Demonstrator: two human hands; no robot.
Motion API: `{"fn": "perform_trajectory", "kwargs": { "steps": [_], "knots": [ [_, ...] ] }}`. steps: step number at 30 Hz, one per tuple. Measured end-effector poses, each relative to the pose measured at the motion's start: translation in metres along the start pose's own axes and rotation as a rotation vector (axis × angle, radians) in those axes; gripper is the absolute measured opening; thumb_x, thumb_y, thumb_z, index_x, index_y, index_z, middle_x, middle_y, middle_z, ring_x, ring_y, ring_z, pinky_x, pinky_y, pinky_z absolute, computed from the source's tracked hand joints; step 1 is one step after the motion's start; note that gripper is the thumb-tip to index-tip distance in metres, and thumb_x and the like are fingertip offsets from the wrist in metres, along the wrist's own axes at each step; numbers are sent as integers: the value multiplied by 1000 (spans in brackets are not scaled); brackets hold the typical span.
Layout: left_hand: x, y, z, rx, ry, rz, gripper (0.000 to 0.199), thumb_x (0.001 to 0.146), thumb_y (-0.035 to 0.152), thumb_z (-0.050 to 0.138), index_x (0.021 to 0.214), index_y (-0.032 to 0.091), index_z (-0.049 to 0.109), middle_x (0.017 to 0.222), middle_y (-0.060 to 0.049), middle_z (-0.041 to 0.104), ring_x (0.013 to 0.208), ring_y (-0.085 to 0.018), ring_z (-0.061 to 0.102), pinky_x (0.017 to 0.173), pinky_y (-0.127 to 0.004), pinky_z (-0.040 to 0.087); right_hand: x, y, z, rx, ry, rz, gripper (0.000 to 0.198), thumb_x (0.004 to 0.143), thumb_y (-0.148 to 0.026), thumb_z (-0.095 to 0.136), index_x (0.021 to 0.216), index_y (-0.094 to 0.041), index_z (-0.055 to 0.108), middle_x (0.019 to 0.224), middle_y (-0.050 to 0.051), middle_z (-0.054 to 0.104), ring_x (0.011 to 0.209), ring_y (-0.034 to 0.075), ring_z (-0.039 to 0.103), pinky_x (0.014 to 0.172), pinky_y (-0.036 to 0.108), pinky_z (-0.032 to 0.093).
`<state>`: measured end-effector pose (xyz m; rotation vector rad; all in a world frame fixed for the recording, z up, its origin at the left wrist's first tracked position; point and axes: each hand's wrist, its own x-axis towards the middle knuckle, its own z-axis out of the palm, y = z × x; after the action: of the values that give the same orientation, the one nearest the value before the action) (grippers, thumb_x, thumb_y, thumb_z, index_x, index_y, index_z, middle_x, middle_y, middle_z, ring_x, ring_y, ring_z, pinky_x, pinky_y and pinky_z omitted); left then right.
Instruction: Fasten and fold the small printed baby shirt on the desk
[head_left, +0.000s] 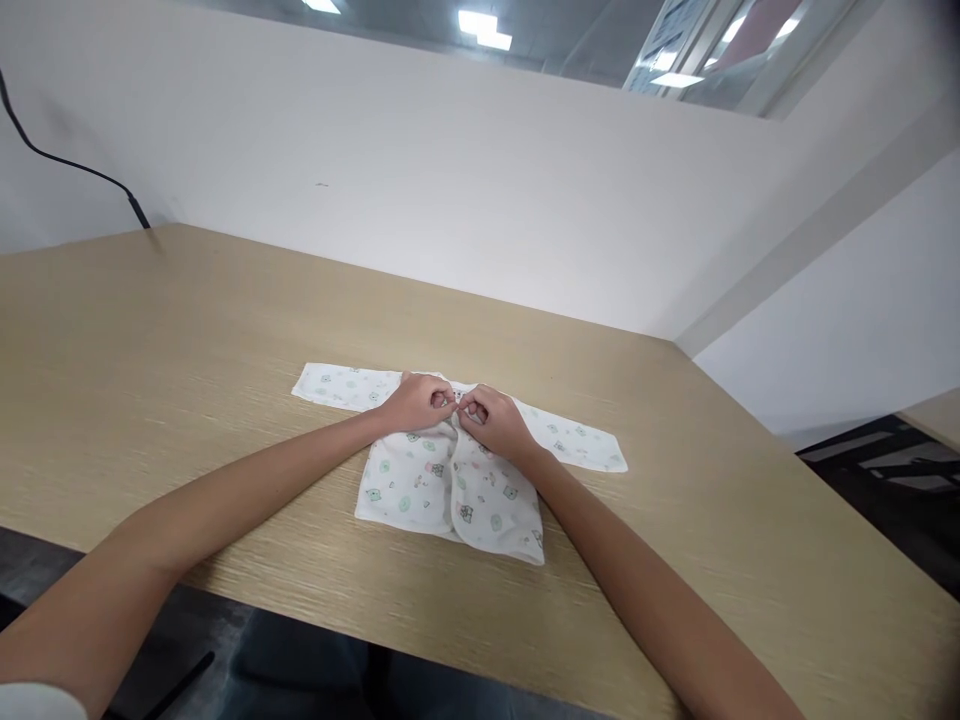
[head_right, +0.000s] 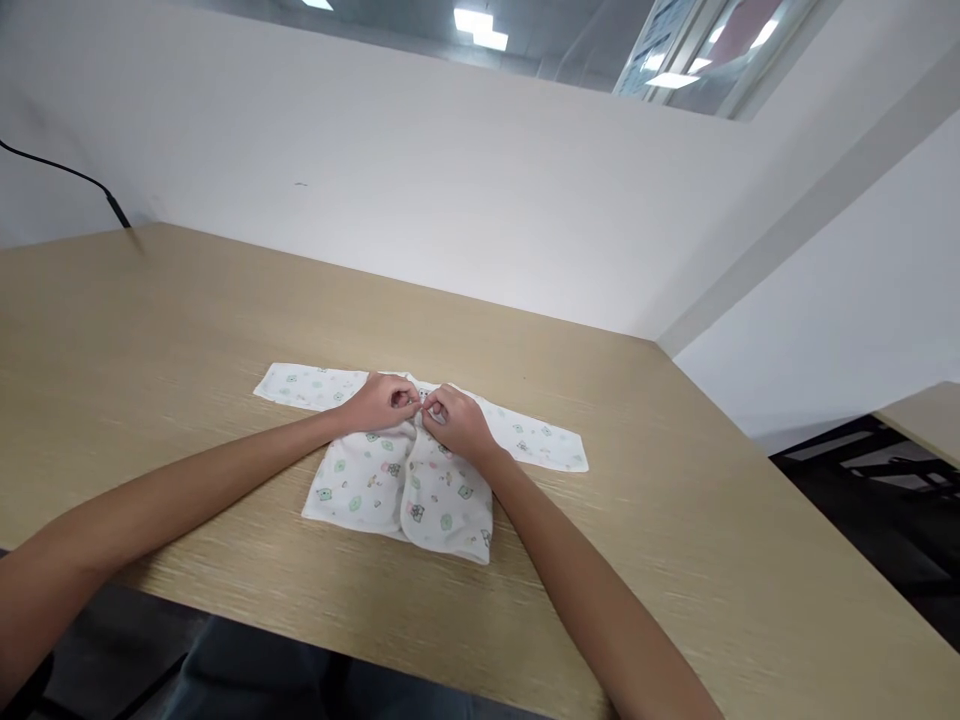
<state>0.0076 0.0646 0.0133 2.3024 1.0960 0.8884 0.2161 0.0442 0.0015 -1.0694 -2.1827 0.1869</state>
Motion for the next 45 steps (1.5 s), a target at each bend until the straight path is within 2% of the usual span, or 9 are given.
{"fn": "perform_trajectory", "kwargs": {
  "steps": [10,28,45],
  "knots": [
    [-1,1,0,-10,-1,1,10,80,24,60,81,21,70,62,4,57,64,-12,54,70,-25,37,1,0,-1,0,-2,18,4,84,-23,60,81,-22,63,76,1,60,65,15,51,64,27,39],
    [-1,2,0,2,-8,-13,9,79,23,61,76,20,68,65,4,62,65,-13,56,71,-26,38,1,-2,-1,-1,-3,12,4,84,-23,60,82,-22,63,75,1,59,65,15,51,64,28,39],
    [-1,6,-2,39,-24,-18,9,78,22,60,71,20,65,61,5,60,66,-13,57,77,-30,36,1,-1,-1,0,-6,8,4,83,-20,60,83,-21,63,78,1,59,66,15,52,65,27,39]
  ]
}}
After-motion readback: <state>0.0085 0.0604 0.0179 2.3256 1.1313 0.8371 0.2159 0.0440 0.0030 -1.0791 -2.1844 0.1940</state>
